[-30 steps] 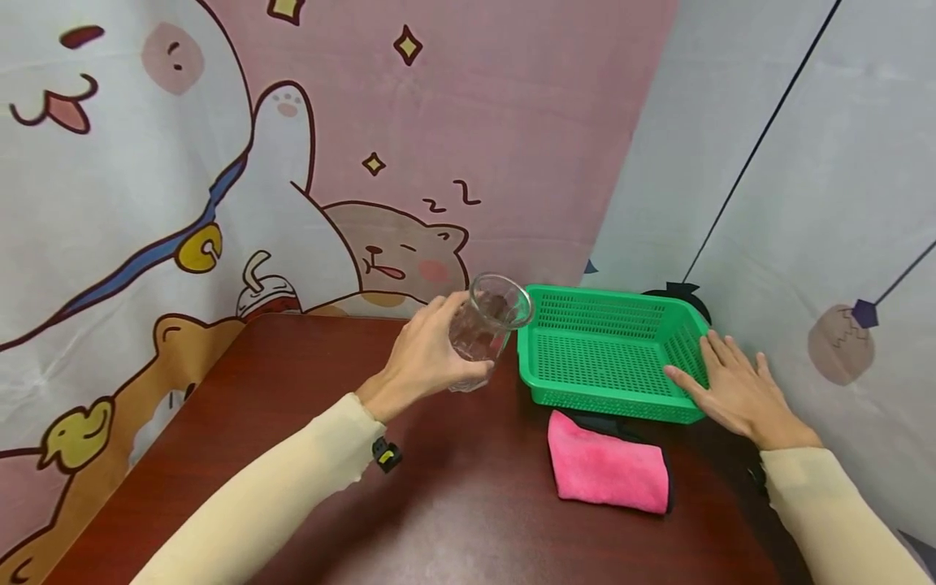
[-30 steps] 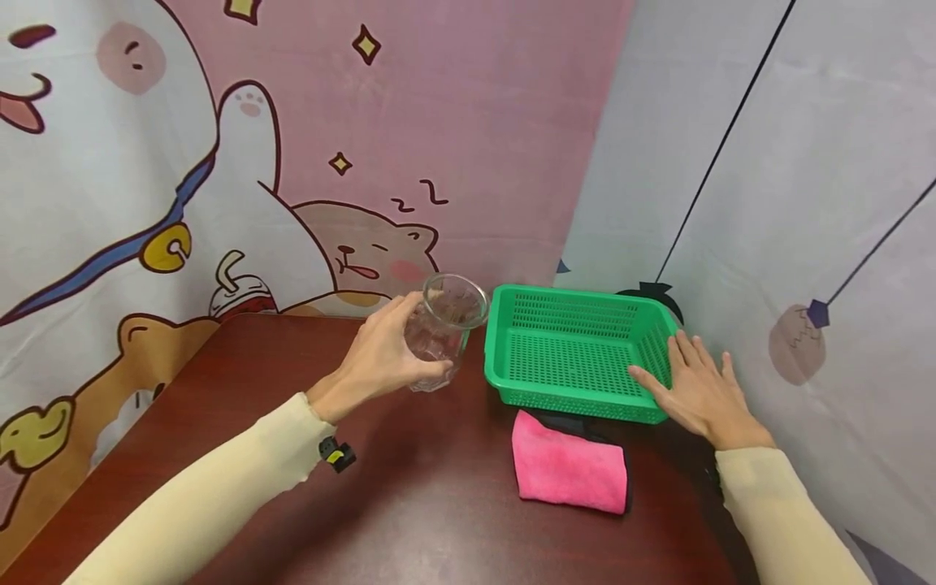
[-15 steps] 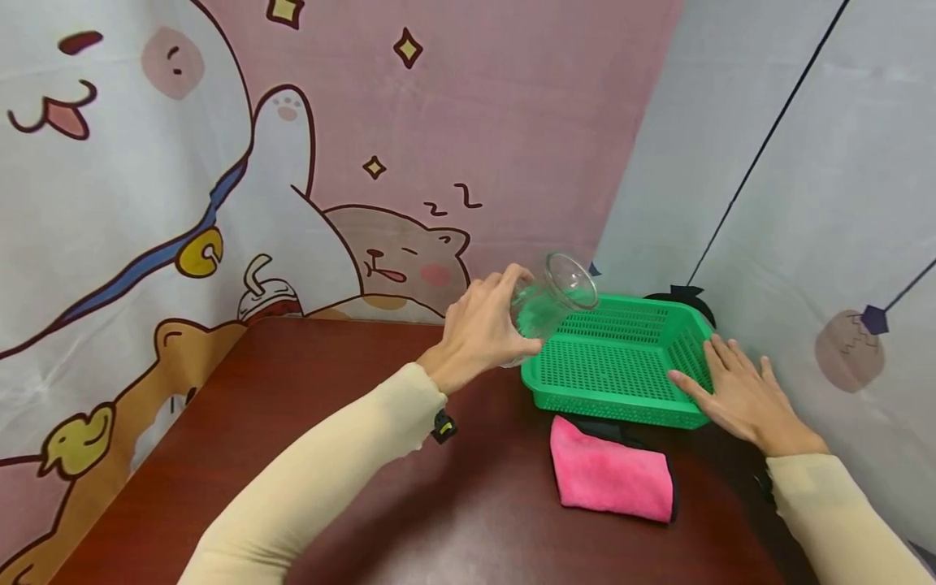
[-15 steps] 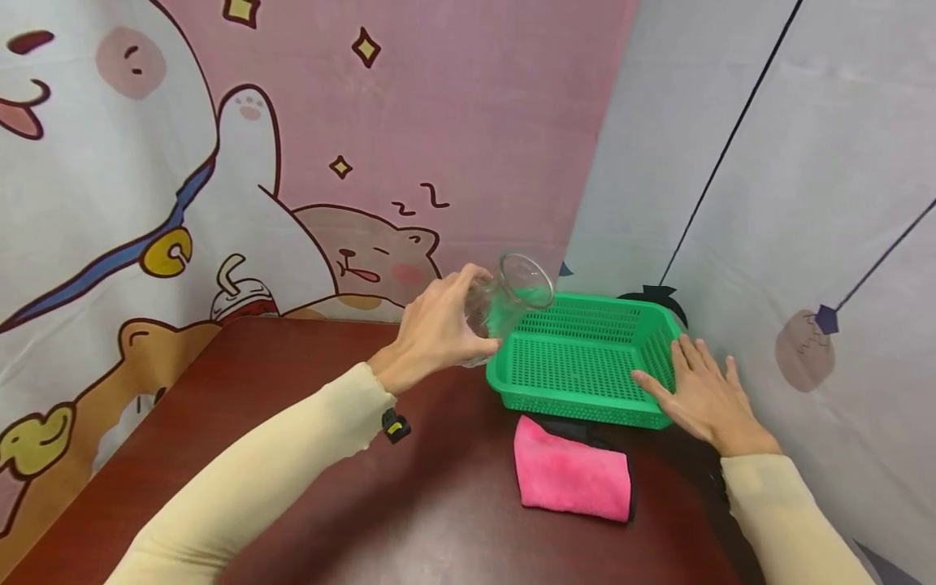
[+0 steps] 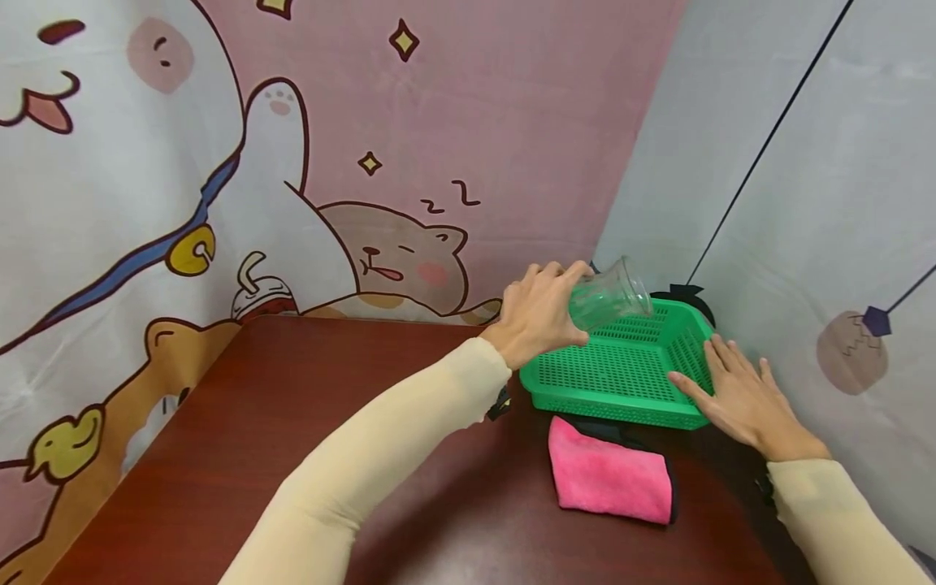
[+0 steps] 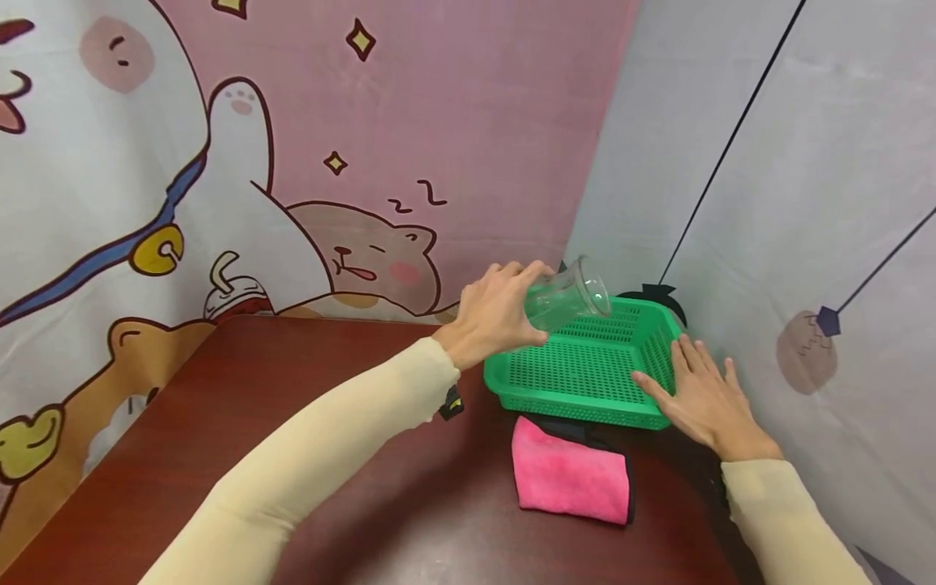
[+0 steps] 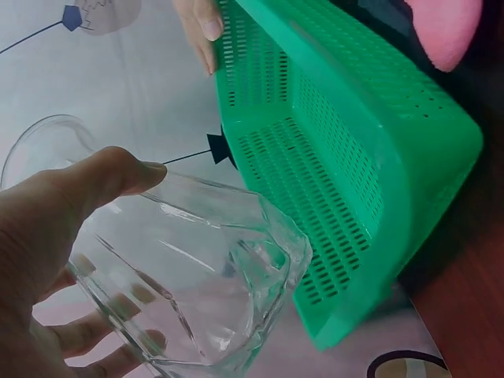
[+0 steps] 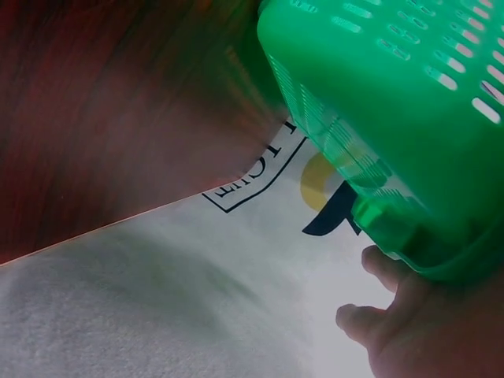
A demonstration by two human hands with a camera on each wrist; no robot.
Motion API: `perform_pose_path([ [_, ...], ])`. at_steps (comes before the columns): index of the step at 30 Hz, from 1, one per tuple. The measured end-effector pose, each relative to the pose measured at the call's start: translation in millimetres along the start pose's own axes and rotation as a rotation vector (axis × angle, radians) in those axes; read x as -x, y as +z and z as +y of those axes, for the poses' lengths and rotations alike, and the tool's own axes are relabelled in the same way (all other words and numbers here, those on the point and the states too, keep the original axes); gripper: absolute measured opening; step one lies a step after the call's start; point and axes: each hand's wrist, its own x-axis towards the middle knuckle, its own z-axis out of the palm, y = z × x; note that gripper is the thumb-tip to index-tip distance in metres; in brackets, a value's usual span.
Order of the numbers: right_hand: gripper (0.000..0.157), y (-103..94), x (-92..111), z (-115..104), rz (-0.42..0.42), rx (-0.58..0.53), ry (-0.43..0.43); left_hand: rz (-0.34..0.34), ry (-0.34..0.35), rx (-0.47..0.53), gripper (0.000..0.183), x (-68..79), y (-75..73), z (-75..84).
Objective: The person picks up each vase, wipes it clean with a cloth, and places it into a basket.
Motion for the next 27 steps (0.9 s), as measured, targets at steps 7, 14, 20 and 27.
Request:
perform_pose_path([
  [7, 0.107, 0.6, 1.3, 3.7, 0.006, -0.005, -0.006, -0.065, 0.025, -0.084, 0.093, -20.0, 14.4, 15.8],
  [14, 0.107, 1.2, 2.6, 4.7, -0.001, -0.009, -0.019, -0.154, 0.038, -0.121, 0.091, -32.8, 32.4, 28.1],
  [20, 0.109, 1.6, 1.7, 3.1, -0.014, -0.009, -0.013, -0.245, 0.048, -0.169, 0.09, -46.6, 49.3, 41.5],
  [27, 0.109, -1.2, -1.7, 1.4, -0.024, 0.002, -0.024, -0.332, 0.032, -0.227, 0.083, -56.9, 63.7, 59.3],
])
